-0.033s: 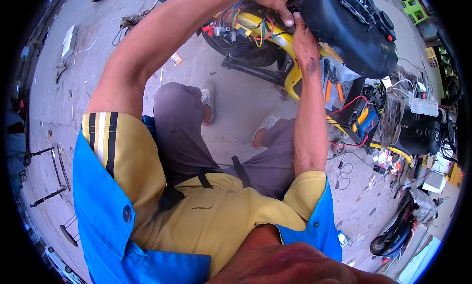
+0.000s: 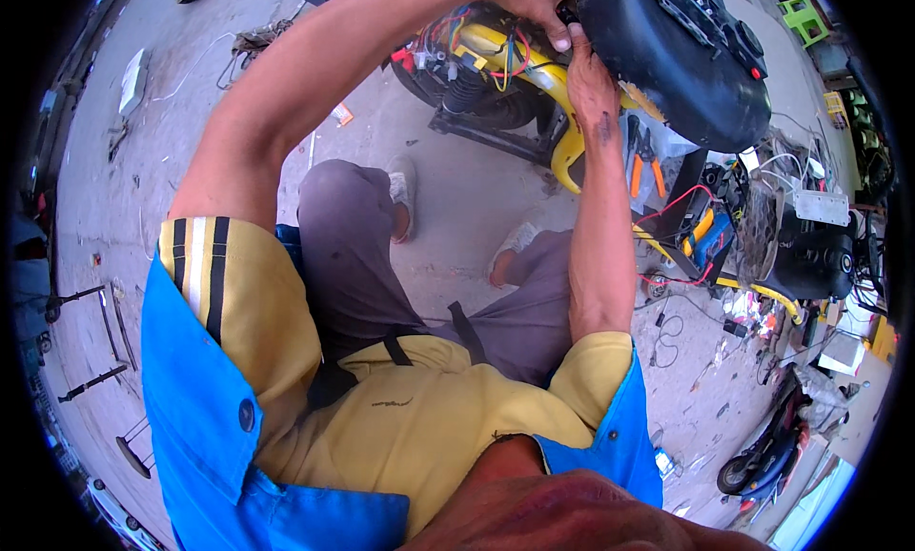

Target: The person works on the wiring under the seat of a yellow scooter, using pliers to cut and strip wires and connecting them. They then walk through the workshop and ascend a spiral staircase.

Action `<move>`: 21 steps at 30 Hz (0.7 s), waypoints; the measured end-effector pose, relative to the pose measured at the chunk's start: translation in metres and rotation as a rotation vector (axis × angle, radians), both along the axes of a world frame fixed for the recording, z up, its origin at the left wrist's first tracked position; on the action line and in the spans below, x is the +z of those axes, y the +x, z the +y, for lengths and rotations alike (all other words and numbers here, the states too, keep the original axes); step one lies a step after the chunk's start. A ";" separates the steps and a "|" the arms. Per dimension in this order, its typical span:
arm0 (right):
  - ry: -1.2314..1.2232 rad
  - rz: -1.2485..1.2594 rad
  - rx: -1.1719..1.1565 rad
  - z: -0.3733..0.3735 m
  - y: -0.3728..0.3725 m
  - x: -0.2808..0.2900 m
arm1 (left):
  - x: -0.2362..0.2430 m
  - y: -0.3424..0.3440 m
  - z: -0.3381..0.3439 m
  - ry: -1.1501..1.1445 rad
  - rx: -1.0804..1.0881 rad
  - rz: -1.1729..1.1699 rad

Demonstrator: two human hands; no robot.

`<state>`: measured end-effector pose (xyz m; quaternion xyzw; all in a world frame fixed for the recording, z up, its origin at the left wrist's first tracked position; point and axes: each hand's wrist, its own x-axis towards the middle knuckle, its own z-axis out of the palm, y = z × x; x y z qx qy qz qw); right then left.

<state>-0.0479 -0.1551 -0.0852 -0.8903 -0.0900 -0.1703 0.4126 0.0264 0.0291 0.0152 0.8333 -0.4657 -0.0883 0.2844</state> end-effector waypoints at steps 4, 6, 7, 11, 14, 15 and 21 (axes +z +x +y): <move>0.033 0.086 -0.064 -0.001 0.004 -0.003 | 0.008 -0.013 -0.014 0.261 0.222 -0.219; 0.027 0.104 -0.054 0.006 0.003 0.001 | -0.014 -0.011 -0.006 0.234 0.345 -0.381; 0.012 0.105 -0.042 0.008 0.001 0.005 | -0.022 -0.010 -0.005 0.211 0.383 -0.400; -0.008 0.037 -0.053 0.006 0.002 -0.004 | -0.025 -0.014 -0.014 0.182 0.502 -0.372; -0.067 -0.028 -0.007 0.003 0.006 -0.007 | -0.028 -0.014 -0.012 0.064 0.494 -0.348; -0.057 -0.043 -0.008 0.003 0.007 -0.009 | -0.031 -0.012 -0.010 0.000 0.478 -0.352; 0.006 0.036 0.084 0.002 0.003 -0.004 | -0.049 0.019 0.012 -0.334 0.348 0.497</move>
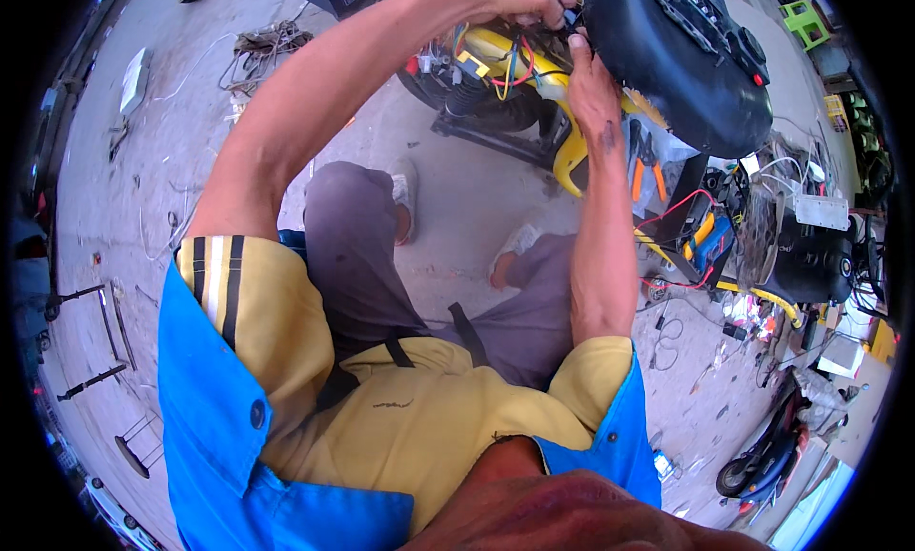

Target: The person works on the wiring under the seat of a yellow scooter, using pliers to cut and strip wires and connecting them. They then walk through the workshop and ascend a spiral staircase.

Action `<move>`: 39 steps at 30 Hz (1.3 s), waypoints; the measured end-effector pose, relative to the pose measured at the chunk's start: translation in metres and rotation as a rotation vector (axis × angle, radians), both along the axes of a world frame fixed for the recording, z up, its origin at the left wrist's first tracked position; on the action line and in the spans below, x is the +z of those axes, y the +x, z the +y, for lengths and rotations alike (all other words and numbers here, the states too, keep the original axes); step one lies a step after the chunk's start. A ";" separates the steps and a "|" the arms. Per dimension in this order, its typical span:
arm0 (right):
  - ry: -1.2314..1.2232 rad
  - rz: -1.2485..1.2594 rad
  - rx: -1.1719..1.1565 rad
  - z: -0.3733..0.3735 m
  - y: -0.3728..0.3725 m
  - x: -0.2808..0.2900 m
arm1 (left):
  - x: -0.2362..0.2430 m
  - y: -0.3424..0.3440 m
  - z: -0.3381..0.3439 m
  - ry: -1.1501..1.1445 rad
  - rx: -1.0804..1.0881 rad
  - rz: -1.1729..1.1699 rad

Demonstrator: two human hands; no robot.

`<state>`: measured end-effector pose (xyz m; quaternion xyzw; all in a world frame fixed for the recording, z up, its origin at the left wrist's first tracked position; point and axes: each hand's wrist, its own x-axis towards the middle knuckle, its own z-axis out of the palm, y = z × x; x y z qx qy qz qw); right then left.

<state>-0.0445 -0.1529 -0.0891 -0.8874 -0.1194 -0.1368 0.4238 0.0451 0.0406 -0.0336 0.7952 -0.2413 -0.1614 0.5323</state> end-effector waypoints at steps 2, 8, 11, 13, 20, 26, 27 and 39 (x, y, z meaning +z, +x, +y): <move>0.008 -0.022 0.003 -0.010 0.005 -0.008 | 0.008 -0.010 -0.007 -0.166 0.078 0.157; 0.039 -0.065 -0.065 -0.006 -0.002 -0.003 | 0.022 -0.020 -0.022 -0.270 0.275 0.219; 0.020 -0.041 0.001 -0.010 0.004 -0.003 | 0.030 -0.023 -0.025 -0.181 0.341 0.156; -0.003 -0.042 -0.029 -0.009 0.005 -0.003 | 0.034 -0.024 -0.024 -0.176 0.364 0.079; -0.027 -0.005 -0.132 -0.001 -0.004 0.008 | 0.057 -0.050 -0.009 -0.138 0.441 -0.168; 0.066 -0.079 -0.125 0.008 0.000 0.006 | 0.068 -0.085 0.012 0.199 0.166 -0.358; 0.086 -0.082 -0.131 0.008 0.001 0.005 | 0.055 -0.089 0.008 0.230 0.294 -0.483; 0.277 0.055 -0.110 0.013 -0.001 0.005 | 0.049 -0.037 0.030 0.298 -0.237 -0.330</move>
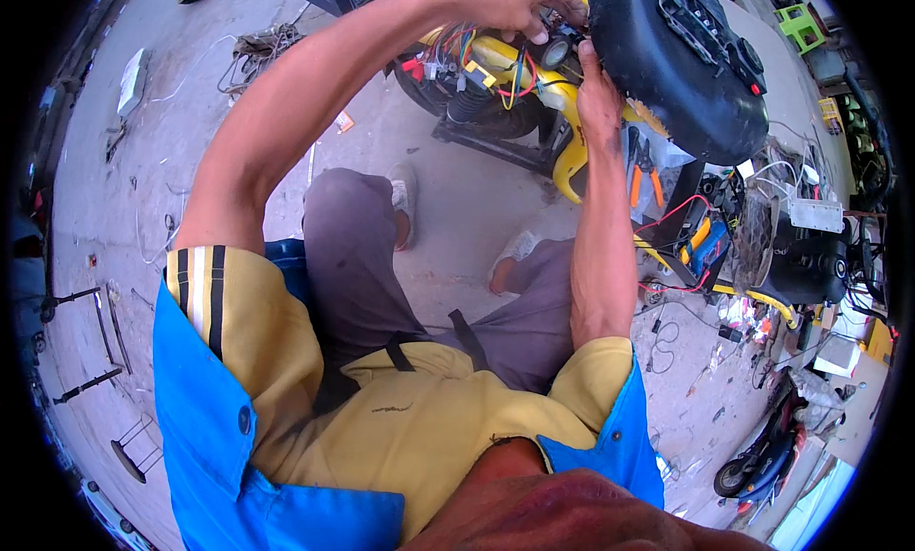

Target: The person works on the wiring under the seat of a yellow scooter, using pliers to cut and strip wires and connecting them. They then walk through the workshop and ascend a spiral staircase.

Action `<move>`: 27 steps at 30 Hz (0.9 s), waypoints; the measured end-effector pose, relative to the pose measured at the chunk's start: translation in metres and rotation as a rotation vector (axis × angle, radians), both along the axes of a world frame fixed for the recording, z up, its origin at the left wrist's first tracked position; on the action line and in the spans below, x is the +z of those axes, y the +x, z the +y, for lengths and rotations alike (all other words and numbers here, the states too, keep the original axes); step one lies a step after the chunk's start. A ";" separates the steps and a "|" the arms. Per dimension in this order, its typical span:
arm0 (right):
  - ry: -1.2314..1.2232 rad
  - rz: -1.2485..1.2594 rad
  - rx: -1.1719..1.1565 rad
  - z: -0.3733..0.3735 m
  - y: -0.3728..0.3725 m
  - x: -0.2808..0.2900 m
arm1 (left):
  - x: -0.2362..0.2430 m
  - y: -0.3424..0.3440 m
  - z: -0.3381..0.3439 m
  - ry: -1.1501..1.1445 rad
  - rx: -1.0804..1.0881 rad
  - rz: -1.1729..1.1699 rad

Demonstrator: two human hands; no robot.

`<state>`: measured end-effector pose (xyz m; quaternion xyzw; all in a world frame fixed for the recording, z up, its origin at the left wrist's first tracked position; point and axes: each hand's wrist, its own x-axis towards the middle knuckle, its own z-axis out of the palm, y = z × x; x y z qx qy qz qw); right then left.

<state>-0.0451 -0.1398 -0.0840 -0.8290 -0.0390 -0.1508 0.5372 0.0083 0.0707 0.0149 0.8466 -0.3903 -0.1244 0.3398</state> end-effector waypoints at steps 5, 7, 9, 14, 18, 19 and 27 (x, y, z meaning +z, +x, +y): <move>0.118 -0.073 0.084 -0.002 0.008 -0.010 | -0.004 0.025 -0.002 -0.023 -0.149 0.230; 0.184 -0.105 0.101 -0.003 0.012 -0.016 | 0.013 0.027 -0.006 0.109 -0.120 0.200; 0.234 -0.138 0.134 -0.005 0.015 -0.017 | 0.021 0.026 -0.012 0.171 -0.126 0.136; 0.220 -0.218 0.245 0.004 0.013 -0.005 | 0.015 0.039 -0.012 0.145 -0.200 0.092; 0.204 -0.204 0.219 0.004 0.015 -0.005 | 0.005 0.037 -0.009 0.070 -0.179 -0.057; 0.219 -0.194 0.222 0.004 0.014 -0.004 | 0.009 0.035 -0.010 0.081 -0.183 -0.027; 0.239 -0.140 0.129 0.023 0.007 0.009 | 0.027 0.030 -0.002 0.208 -0.164 -0.037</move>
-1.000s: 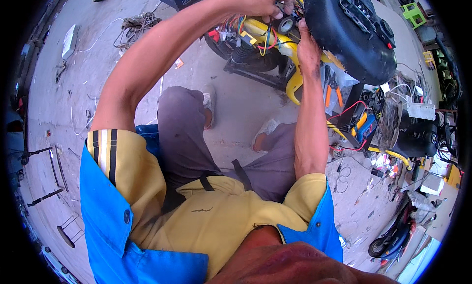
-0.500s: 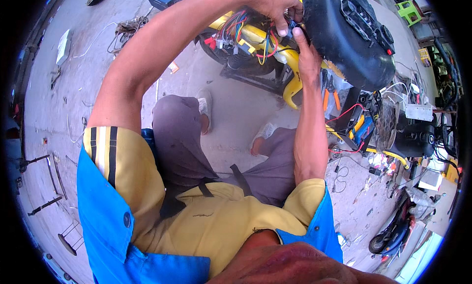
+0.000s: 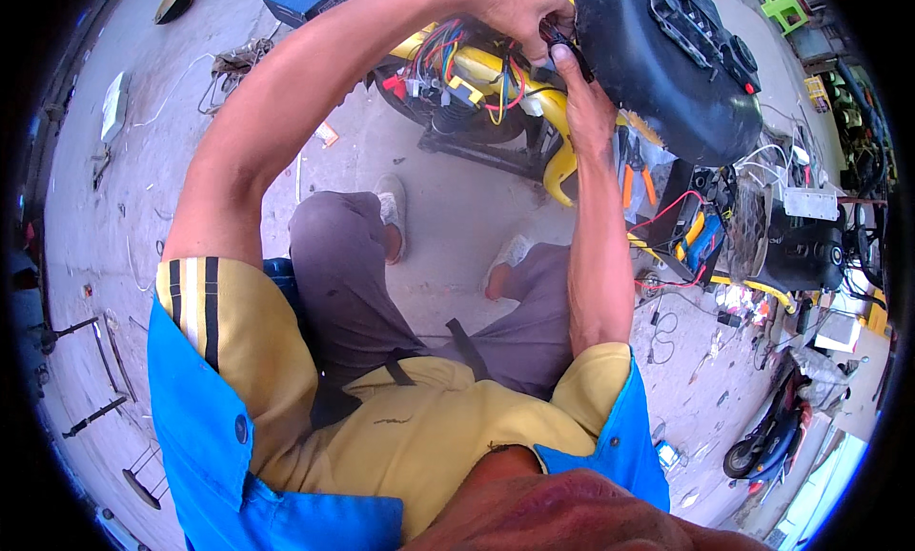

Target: The person works on the wiring under the seat of a yellow scooter, using pliers to cut and strip wires and connecting them. They then walk through the workshop and ascend a spiral staircase.

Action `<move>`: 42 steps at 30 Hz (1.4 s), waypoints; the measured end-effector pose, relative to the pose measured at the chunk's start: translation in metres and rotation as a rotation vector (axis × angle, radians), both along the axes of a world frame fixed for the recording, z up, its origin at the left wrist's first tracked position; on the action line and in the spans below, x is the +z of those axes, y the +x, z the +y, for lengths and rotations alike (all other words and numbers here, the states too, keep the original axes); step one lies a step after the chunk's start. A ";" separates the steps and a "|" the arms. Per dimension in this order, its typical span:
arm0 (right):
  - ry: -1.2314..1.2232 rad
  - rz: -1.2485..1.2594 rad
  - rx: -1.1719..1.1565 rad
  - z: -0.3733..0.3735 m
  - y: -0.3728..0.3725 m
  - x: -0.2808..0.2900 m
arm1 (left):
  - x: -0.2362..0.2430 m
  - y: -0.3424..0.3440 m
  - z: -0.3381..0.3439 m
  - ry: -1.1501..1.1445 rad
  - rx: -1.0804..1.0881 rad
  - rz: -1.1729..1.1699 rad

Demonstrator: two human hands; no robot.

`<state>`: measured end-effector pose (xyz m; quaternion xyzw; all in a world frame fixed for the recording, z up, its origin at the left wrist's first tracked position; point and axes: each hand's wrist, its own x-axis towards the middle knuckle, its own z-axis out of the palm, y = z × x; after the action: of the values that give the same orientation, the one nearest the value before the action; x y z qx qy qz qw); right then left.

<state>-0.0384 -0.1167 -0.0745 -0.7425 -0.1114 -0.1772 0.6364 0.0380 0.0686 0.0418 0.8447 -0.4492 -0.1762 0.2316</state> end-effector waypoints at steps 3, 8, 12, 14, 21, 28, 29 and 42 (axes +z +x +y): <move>-0.017 -0.001 -0.027 -0.003 0.001 -0.001 | -0.001 -0.002 -0.003 -0.003 -0.006 0.008; 0.103 -0.022 -0.041 -0.013 0.006 -0.016 | -0.013 0.002 -0.015 -0.013 -0.022 -0.112; 0.067 0.050 -0.080 -0.017 0.004 -0.015 | -0.010 -0.003 -0.021 0.082 0.006 -0.174; 0.066 0.082 -0.084 -0.017 0.004 -0.011 | -0.007 -0.016 -0.025 0.126 0.104 -0.253; -0.164 0.231 -0.134 -0.025 0.006 -0.006 | -0.032 -0.029 -0.036 -0.047 0.399 -0.447; -0.139 0.138 -0.088 -0.027 0.002 -0.005 | -0.047 -0.031 -0.037 -0.121 0.465 -0.469; -0.139 0.129 -0.093 -0.027 0.000 -0.002 | -0.046 -0.032 -0.036 -0.134 0.464 -0.454; -0.299 0.046 -0.144 -0.031 -0.004 -0.005 | -0.055 -0.021 -0.039 -0.900 0.606 0.284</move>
<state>-0.0428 -0.1482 -0.0800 -0.8387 -0.0686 -0.1867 0.5070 0.0169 0.0298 -0.0131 0.7218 -0.1817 -0.0045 0.6678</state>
